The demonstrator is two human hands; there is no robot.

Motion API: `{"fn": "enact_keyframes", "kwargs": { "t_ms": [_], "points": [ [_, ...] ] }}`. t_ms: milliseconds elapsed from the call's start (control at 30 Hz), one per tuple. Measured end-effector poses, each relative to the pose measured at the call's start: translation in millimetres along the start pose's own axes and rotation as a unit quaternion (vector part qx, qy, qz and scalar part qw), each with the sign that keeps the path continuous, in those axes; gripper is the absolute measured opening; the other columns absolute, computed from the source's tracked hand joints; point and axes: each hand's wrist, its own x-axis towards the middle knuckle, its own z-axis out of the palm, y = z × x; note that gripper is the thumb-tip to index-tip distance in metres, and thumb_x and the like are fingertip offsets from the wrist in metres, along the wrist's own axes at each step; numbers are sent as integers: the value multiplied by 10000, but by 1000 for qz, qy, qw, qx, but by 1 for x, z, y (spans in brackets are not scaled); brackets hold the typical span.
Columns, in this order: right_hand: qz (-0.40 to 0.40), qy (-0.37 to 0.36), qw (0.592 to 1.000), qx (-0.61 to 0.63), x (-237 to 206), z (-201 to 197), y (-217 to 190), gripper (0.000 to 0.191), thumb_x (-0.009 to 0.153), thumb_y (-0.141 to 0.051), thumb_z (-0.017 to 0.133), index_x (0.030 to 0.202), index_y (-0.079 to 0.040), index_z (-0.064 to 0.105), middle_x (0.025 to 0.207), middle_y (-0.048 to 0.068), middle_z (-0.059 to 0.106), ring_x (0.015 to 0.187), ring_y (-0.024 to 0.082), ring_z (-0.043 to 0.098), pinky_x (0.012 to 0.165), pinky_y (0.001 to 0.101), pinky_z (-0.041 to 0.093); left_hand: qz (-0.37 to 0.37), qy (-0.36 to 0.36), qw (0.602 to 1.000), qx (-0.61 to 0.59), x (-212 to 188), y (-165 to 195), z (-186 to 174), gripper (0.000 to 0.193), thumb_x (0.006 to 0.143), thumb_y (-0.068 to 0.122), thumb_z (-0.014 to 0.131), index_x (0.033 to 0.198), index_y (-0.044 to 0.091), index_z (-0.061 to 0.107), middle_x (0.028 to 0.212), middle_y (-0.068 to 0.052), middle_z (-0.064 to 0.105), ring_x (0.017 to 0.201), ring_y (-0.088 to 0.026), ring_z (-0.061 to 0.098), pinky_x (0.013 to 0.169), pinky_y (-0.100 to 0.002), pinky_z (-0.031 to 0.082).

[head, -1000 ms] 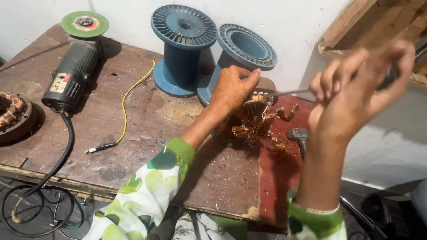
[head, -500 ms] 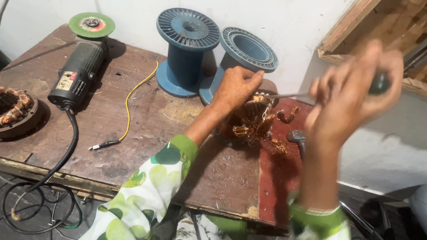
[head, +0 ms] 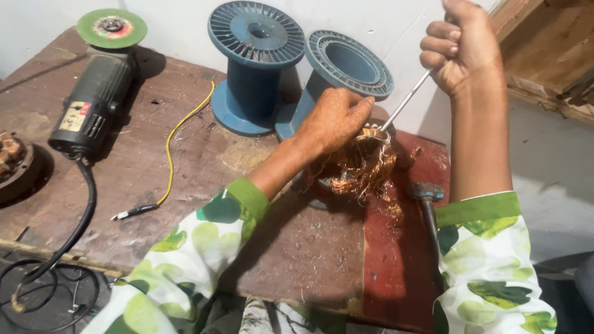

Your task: The person uses a screwdriver and hammer to pry and remove copper wire from a motor stator core. They repeatedly insert the screwdriver into the winding slots and strike the handle with the hammer to loosen the coils, then pull out sections of wire by hand.

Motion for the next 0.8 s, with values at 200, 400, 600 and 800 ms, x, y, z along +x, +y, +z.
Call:
{"fn": "enact_keyframes", "kwargs": {
  "t_ms": [200,400,600,800],
  "points": [
    [-59,73,994,-57,21,18,14,336,1038,-91,608,783,-155,399,590,-52,353,457,40,288,378,240,174,57,6,998,13,9,-9,1,470,981,312,513,790,-79,690,626,-242,649,544,-278,650,630,-481,524],
    [-171,88,979,-62,11,19,21,253,1030,-111,616,904,-122,398,611,-38,380,449,52,323,371,243,202,35,7,999,2,0,-8,2,484,986,321,497,785,-65,709,592,-208,660,519,-272,632,593,-456,523],
    [-313,45,946,-77,-59,15,28,200,1166,-243,583,1237,-201,400,710,12,460,512,89,391,411,244,278,46,83,994,-58,-12,-14,3,451,972,373,522,869,-4,747,622,-116,695,531,-194,665,573,-408,545],
    [-496,35,852,-165,-122,45,51,292,1193,-314,596,1028,-127,442,624,47,443,426,108,413,429,283,366,-52,81,995,-31,-7,-9,0,516,911,429,569,733,-6,782,573,-145,691,514,-222,639,553,-410,519]
  ]
}}
